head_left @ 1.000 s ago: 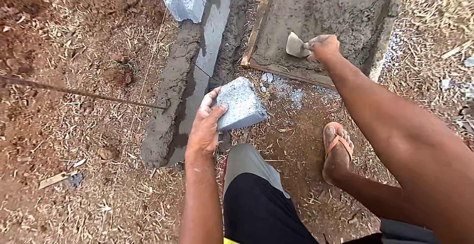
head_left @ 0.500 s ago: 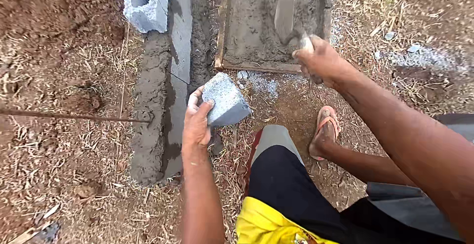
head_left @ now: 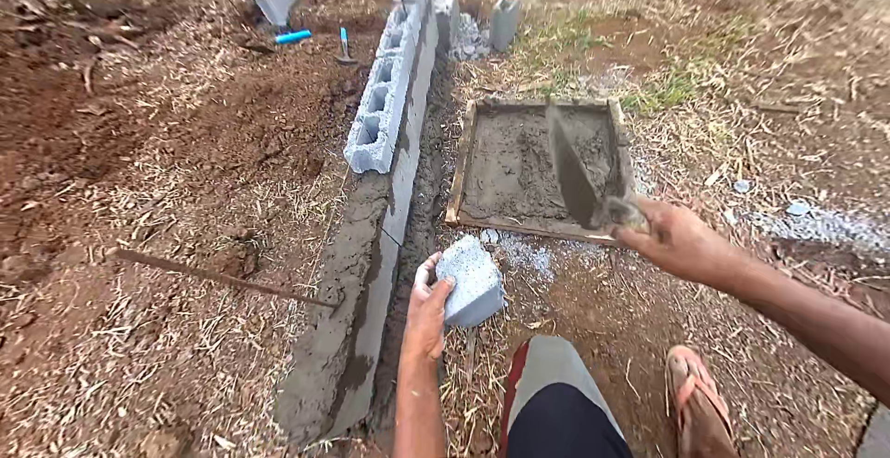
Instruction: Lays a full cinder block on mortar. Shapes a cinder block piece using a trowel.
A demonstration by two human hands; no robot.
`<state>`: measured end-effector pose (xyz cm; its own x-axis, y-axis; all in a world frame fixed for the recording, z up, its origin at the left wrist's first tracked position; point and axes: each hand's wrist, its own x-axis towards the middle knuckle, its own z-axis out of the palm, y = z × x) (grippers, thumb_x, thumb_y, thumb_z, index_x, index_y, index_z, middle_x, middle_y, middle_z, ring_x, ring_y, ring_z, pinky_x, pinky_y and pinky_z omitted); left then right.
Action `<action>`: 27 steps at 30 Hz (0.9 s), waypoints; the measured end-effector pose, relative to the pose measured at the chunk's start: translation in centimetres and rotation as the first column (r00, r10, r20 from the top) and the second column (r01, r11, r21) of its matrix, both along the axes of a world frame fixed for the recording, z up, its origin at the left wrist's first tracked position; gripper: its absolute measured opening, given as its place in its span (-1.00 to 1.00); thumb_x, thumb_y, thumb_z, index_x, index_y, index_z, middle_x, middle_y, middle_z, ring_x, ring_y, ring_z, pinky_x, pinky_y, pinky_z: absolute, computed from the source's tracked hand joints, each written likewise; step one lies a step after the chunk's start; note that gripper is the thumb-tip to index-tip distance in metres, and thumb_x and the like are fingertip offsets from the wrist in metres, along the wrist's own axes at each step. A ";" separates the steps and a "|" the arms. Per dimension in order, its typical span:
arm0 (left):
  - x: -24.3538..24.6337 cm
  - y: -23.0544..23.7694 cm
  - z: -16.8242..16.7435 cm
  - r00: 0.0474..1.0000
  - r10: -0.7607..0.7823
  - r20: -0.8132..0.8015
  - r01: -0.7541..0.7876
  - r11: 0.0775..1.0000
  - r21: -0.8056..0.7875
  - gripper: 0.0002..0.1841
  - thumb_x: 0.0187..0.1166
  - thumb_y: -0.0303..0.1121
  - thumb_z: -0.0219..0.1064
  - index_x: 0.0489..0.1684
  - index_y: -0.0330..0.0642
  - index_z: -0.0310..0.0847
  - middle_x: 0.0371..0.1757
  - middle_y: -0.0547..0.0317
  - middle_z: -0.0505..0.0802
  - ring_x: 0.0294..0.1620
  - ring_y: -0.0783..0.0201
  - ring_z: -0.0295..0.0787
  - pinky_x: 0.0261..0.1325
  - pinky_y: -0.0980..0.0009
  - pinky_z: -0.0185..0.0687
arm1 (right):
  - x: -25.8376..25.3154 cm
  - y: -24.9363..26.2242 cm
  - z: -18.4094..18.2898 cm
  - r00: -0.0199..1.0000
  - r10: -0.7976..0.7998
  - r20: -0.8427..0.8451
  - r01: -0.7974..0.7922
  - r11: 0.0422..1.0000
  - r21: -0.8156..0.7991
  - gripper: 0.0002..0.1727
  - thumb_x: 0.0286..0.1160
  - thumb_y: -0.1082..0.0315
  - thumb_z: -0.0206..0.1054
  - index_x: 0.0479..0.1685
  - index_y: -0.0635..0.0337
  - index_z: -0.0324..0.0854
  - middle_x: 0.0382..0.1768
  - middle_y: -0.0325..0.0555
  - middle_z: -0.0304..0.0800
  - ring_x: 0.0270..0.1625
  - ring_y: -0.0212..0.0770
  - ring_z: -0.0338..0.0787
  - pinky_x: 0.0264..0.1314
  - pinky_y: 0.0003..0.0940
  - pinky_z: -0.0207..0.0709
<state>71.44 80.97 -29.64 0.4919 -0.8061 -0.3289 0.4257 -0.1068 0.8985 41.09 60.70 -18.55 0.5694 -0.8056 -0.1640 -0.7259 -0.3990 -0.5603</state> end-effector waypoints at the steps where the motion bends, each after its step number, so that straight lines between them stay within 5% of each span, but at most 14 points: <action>1: 0.0 0.0 0.1 1.000 0.009 0.002 -0.009 1.000 0.003 -0.42 0.62 -0.51 0.20 0.70 -0.23 0.25 0.35 -0.19 0.74 0.20 0.01 0.81 0.18 0.09 0.82 | 0.0 0.0 -0.4 0.996 0.028 -0.090 -0.026 0.999 0.028 -0.50 0.63 -0.05 0.39 0.21 0.23 0.63 -0.29 0.14 0.76 -0.22 0.12 0.79 -0.08 0.28 0.61; 4: 0.0 0.1 0.2 0.999 0.030 0.011 -0.030 1.000 0.006 -0.41 0.60 -0.50 0.22 0.70 -0.20 0.27 0.36 -0.16 0.74 0.20 0.03 0.81 0.17 0.10 0.81 | 0.3 0.6 -1.1 0.963 0.115 -0.244 -0.100 0.992 0.075 -0.44 0.62 -0.15 0.37 0.21 0.19 0.63 -0.30 0.16 0.78 -0.19 0.19 0.82 -0.06 0.32 0.63; 10: 0.2 1.0 0.0 0.999 0.014 0.045 -0.014 1.000 0.003 -0.47 0.60 -0.49 0.19 0.62 -0.22 0.36 0.26 -0.15 0.79 0.12 0.04 0.83 0.12 0.11 0.82 | 0.8 2.4 -2.3 0.982 0.184 -0.041 -0.175 0.970 0.168 -0.45 0.66 -0.10 0.33 0.33 0.19 0.59 -0.21 0.05 0.78 -0.15 -0.02 0.81 0.02 0.09 0.65; 16: 0.3 0.8 0.3 0.998 0.041 0.044 -0.042 0.999 0.025 -0.58 0.79 -0.30 0.15 0.55 -0.24 0.37 0.12 -0.08 0.83 0.04 0.13 0.85 0.07 0.18 0.83 | 2.5 3.2 -5.7 0.945 0.326 0.036 -0.324 0.914 0.244 -0.43 0.67 -0.06 0.33 0.37 0.23 0.52 -0.23 0.11 0.77 -0.18 0.05 0.82 0.01 0.12 0.68; 24: 0.4 -0.1 1.1 0.992 0.029 0.124 -0.038 0.997 0.069 -0.57 0.69 -0.36 0.30 0.48 -0.26 0.39 0.07 -0.12 0.85 -0.04 0.08 0.88 0.02 0.14 0.86 | 5.0 3.2 -7.5 0.938 0.212 0.274 -0.306 0.877 0.369 -0.38 0.63 -0.01 0.38 0.54 0.15 0.42 -0.11 -0.01 0.76 -0.30 -0.15 0.79 -0.10 -0.08 0.75; 27: 0.1 0.4 0.5 0.995 0.042 0.094 -0.039 0.999 -0.037 -0.54 0.74 -0.44 0.17 0.61 -0.26 0.30 0.20 -0.12 0.80 0.06 0.08 0.86 0.10 0.14 0.85 | 3.9 4.2 -9.8 0.939 0.194 0.283 -0.286 0.899 0.333 -0.38 0.63 0.00 0.36 0.54 0.20 0.45 0.00 0.03 0.80 -0.06 -0.14 0.83 0.14 -0.09 0.71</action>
